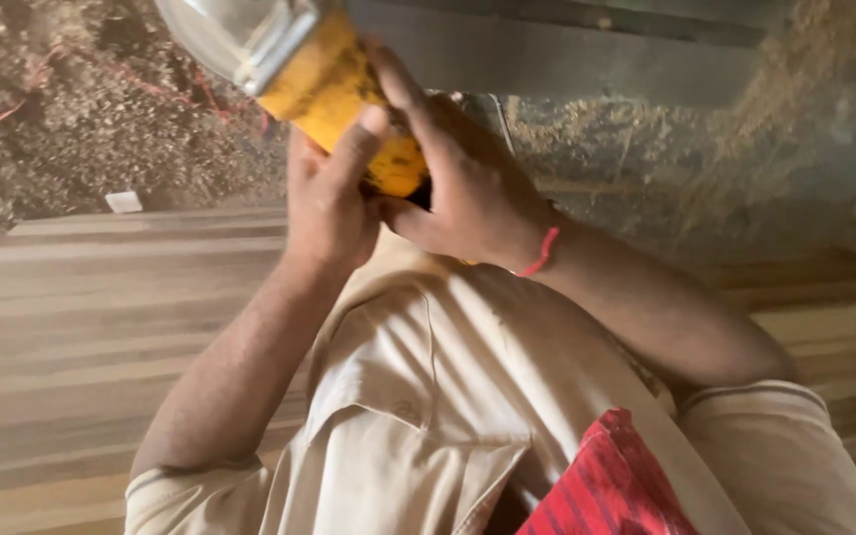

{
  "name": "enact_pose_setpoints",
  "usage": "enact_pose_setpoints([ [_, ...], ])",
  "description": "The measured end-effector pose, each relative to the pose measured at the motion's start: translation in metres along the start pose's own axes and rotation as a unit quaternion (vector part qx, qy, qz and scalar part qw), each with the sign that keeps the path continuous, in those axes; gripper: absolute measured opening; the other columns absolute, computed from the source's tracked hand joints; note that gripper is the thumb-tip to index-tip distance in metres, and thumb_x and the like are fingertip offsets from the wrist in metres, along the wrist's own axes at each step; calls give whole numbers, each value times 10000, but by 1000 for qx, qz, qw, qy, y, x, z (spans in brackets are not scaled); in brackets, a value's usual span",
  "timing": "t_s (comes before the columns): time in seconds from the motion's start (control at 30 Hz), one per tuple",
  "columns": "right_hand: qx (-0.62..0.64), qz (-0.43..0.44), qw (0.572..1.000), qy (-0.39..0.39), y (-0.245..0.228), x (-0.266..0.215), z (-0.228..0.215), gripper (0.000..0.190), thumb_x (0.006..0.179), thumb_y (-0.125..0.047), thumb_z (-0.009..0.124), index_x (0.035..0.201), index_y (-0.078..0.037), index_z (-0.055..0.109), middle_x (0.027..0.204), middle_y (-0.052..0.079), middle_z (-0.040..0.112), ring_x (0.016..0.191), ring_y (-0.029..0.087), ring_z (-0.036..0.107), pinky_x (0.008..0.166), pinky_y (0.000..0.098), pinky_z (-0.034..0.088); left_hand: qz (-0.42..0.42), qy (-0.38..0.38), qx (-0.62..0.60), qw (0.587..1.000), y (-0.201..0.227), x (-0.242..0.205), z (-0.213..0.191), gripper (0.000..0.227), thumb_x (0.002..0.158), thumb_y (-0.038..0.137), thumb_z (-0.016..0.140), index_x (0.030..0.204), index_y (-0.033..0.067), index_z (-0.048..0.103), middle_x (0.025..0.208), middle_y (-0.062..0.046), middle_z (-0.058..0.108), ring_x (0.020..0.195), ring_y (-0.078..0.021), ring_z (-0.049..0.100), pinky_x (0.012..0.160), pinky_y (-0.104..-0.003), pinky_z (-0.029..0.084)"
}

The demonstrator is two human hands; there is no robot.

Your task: The person uses a handheld angle grinder to smooth the edges and surfaces of small rectangular wooden blocks. They repeatedly grind the wood pieces, occasionally pausing to inspect the work before continuing the process.

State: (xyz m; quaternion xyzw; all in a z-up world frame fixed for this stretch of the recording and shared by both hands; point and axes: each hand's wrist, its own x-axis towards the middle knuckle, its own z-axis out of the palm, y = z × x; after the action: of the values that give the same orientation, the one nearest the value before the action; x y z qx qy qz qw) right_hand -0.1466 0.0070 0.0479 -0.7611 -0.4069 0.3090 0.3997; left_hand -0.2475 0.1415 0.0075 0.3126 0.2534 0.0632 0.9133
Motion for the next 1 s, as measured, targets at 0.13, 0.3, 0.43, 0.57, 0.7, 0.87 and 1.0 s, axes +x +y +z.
enact_pose_setpoints([
  [0.13, -28, 36, 998, 32, 21, -47, -28, 1080, 917, -126, 851, 1637, -56, 50, 1602, 263, 391, 1464, 391, 500, 1289, 440, 465, -73, -13, 37, 997, -45, 9, 37, 375, 1029, 178, 708, 1324, 8, 551, 1168, -101, 653, 1065, -211, 679, 968, -377, 612],
  [0.3, -21, 126, 990, 52, 48, -114, -70, 1099, 914, -115, 843, 1626, 4, 16, 1630, 264, 349, 1541, 376, 418, 1296, 446, 406, -149, -20, 10, 989, -110, 18, 99, 439, 945, 108, 779, 1306, -21, 565, 1168, -121, 693, 1065, -218, 700, 964, -381, 612],
  [0.43, -38, 154, 983, 89, 73, -160, -98, 1185, 888, -162, 889, 1677, -27, 15, 1635, 252, 304, 1542, 356, 382, 1323, 475, 406, -195, -71, 24, 978, -163, 28, 139, 540, 915, 147, 790, 1328, -29, 490, 1181, -155, 683, 1069, -250, 720, 965, -415, 648],
  [0.57, -23, 193, 974, 120, 98, -206, -124, 1130, 903, -136, 874, 1665, -36, 45, 1622, 202, 358, 1540, 313, 425, 1292, 456, 441, -242, -100, 60, 963, -214, 37, 174, 638, 887, 171, 783, 1366, -9, 402, 1214, -169, 656, 1098, -258, 718, 966, -420, 662],
  [0.7, 19, 179, 970, 161, 131, -245, -147, 1031, 935, -91, 795, 1663, -57, 65, 1595, 175, 383, 1495, 280, 425, 1283, 445, 421, -208, -150, 76, 964, -259, 47, 209, 661, 892, 208, 786, 1385, -4, 400, 1237, -177, 658, 1116, -278, 718, 988, -427, 653],
  [0.87, -3, 190, 961, 199, 166, -282, -180, 935, 980, -76, 808, 1644, -56, 150, 1539, 170, 439, 1425, 259, 492, 1244, 424, 474, -239, -165, 190, 938, -298, 67, 263, 755, 783, 324, 823, 1352, -2, 447, 1175, -166, 703, 1038, -264, 769, 925, -395, 673],
  [1.0, -56, 197, 955, 215, 164, -295, -185, 973, 1007, -80, 867, 1659, -47, 145, 1581, 184, 436, 1458, 273, 479, 1262, 425, 452, -235, -165, 193, 938, -300, 68, 280, 795, 776, 325, 836, 1368, 0, 416, 1194, -161, 685, 1084, -270, 736, 962, -394, 639],
])
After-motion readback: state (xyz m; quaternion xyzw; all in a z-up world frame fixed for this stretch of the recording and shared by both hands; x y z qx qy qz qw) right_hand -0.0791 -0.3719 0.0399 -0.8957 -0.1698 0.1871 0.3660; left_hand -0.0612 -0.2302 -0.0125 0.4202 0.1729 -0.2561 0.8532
